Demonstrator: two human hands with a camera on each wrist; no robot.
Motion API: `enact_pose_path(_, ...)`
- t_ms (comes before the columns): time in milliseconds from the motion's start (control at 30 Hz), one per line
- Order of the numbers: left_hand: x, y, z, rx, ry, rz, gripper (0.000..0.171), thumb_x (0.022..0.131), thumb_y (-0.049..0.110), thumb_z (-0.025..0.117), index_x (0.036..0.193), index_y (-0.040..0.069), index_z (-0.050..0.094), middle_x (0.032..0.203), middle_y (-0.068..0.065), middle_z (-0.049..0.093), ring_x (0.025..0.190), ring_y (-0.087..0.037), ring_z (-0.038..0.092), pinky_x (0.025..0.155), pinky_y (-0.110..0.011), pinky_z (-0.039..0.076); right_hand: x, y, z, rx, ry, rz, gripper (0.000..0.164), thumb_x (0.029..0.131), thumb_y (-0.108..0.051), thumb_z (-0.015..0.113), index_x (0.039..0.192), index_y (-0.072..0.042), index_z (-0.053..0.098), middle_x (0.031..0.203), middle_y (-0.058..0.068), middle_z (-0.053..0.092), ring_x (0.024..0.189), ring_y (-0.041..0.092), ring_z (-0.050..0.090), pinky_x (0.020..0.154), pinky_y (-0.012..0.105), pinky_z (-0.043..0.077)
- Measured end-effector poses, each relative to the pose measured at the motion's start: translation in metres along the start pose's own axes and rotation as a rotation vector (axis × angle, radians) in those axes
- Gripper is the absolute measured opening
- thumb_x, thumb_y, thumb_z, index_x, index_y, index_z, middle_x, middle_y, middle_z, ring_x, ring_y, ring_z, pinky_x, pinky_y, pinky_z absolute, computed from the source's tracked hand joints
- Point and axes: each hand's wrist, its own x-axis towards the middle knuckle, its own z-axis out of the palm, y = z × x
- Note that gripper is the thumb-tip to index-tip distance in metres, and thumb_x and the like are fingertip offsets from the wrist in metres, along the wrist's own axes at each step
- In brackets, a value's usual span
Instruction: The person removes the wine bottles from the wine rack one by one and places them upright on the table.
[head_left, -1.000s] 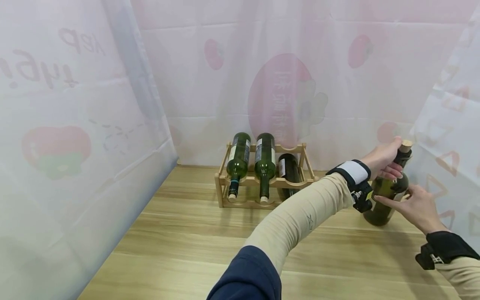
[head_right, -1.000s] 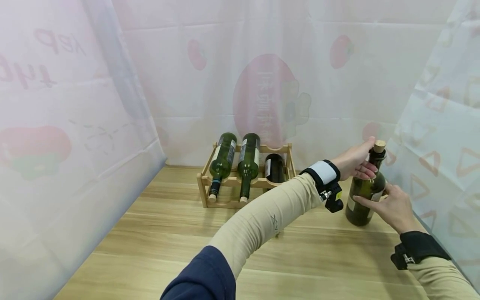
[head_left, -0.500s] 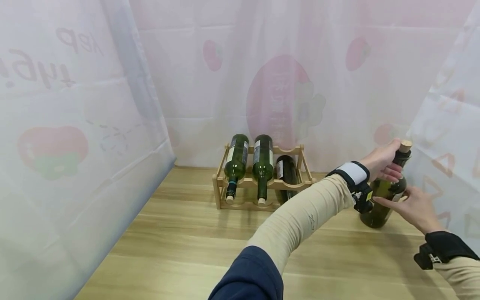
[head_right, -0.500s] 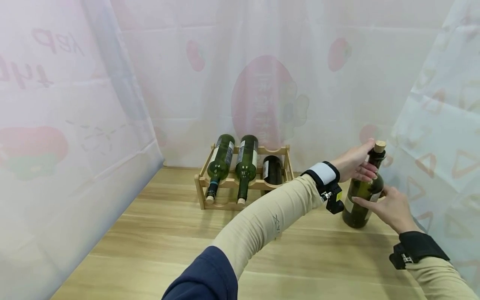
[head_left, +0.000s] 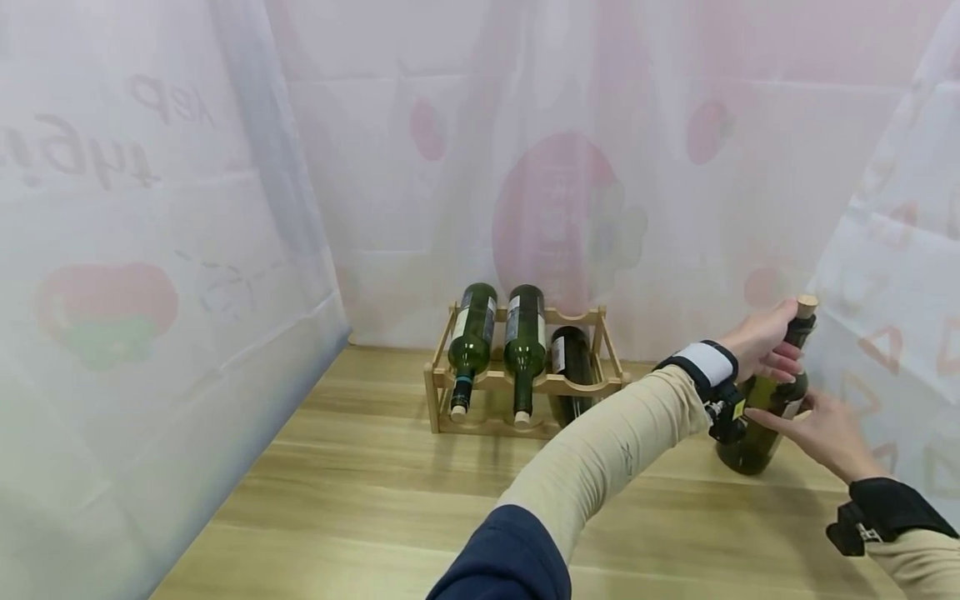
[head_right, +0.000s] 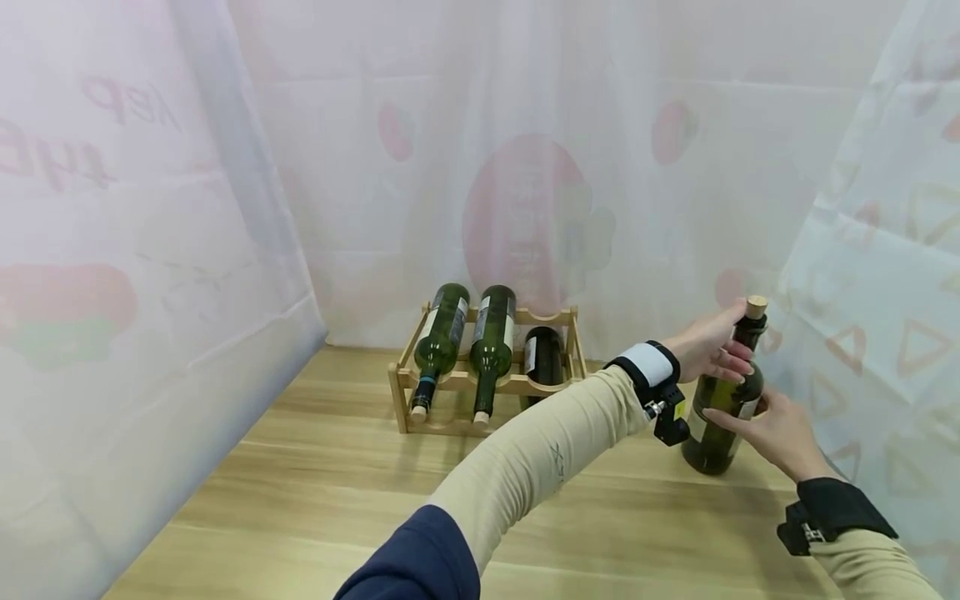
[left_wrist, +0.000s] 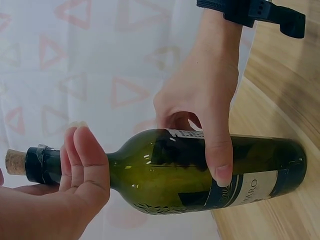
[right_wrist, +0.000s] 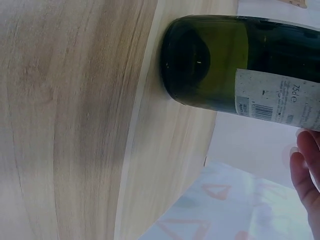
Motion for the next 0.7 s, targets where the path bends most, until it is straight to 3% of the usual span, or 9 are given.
enact_pose_path(233, 0.005, -0.007, -0.001, 0.002, -0.034, 0.010, 0.044, 0.098, 0.055, 0.041, 0.105, 0.016, 0.062, 0.084, -0.014, 0.068, 0.071, -0.030, 0.067, 0.074, -0.041, 0.059, 0.001, 0.001, 0.002, 0.004, -0.010, -0.017, 0.061, 0.083, -0.049, 0.070, 0.106, 0.006, 0.056, 0.083, 0.015, 0.064, 0.068, 0.018, 0.055, 0.053, 0.028, 0.039)
enact_pose_path(533, 0.010, -0.010, -0.001, 0.034, -0.116, -0.010, 0.046, 0.099, 0.055, 0.038, 0.114, 0.019, 0.061, 0.100, -0.011, 0.071, 0.086, -0.029, 0.070, 0.077, -0.039, 0.058, 0.004, 0.010, 0.002, 0.059, -0.025, -0.015, 0.052, 0.089, -0.045, 0.065, 0.106, 0.002, 0.052, 0.077, 0.008, 0.051, 0.066, 0.012, 0.044, 0.053, 0.027, 0.033)
enact_pose_path(700, 0.009, -0.012, 0.000, 0.057, -0.138, -0.026, 0.048, 0.099, 0.056, 0.037, 0.115, 0.018, 0.062, 0.103, -0.007, 0.071, 0.089, -0.028, 0.070, 0.079, -0.039, 0.056, 0.004, 0.012, 0.001, 0.080, -0.030, -0.009, 0.046, 0.089, -0.044, 0.066, 0.095, -0.001, 0.049, 0.069, 0.003, 0.049, 0.061, 0.009, 0.043, 0.051, 0.027, 0.031)
